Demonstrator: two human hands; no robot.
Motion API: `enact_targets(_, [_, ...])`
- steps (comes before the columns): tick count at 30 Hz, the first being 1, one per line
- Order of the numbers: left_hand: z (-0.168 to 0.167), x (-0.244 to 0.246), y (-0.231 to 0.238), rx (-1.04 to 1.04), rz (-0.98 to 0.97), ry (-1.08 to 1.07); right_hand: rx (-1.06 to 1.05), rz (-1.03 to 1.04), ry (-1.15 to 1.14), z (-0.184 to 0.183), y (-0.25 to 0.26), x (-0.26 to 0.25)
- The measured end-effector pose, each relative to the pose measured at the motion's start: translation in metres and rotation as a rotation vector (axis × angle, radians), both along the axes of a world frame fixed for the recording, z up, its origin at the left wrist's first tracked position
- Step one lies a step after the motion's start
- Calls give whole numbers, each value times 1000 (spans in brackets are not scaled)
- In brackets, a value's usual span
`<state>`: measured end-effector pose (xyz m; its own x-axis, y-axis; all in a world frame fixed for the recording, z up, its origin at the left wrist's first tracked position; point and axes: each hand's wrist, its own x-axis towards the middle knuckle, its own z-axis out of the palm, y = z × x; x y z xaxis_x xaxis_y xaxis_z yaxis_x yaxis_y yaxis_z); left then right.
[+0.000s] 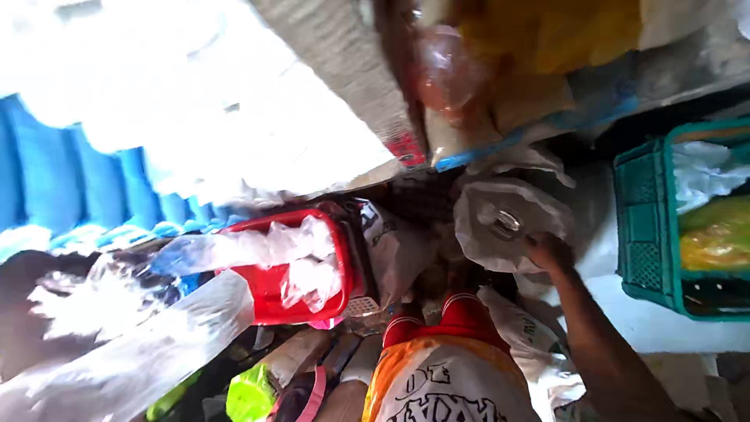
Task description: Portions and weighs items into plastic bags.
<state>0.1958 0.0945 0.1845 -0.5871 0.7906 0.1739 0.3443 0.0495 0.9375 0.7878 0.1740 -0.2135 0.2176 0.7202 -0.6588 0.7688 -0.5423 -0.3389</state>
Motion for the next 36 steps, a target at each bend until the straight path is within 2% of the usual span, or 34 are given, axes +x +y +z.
enact_targets(3, [-10,-34,-10,-90,44,-171,15,29,39,11,-4,-2])
enact_targets(6, [-30,-50,3,-63,52,-246,110,7,120,19,-14,-18])
enact_targets(11, [-64,-77,3,-63,11,-413,234,-58,186,67,-68,-31])
enact_targets(18, [-130,-96,25,-144,-124,-368,416,-229,297,122,-108,-73])
enact_targets(22, [-180,-98,38,-204,-194,-255,509,-220,359,150,-117,-107])
enact_targets(26, [-220,-102,35,-199,-235,-275,605,-199,436,177,-129,-139])
enact_targets(30, [-225,-115,32,-255,-336,-333,647,-166,527,193,-140,-169])
enact_targets(33, [-209,-128,36,-373,-478,-348,669,-104,563,203,-143,-187])
enact_targets(36, [-194,-140,38,-516,-565,-251,682,-60,578,212,-145,-204])
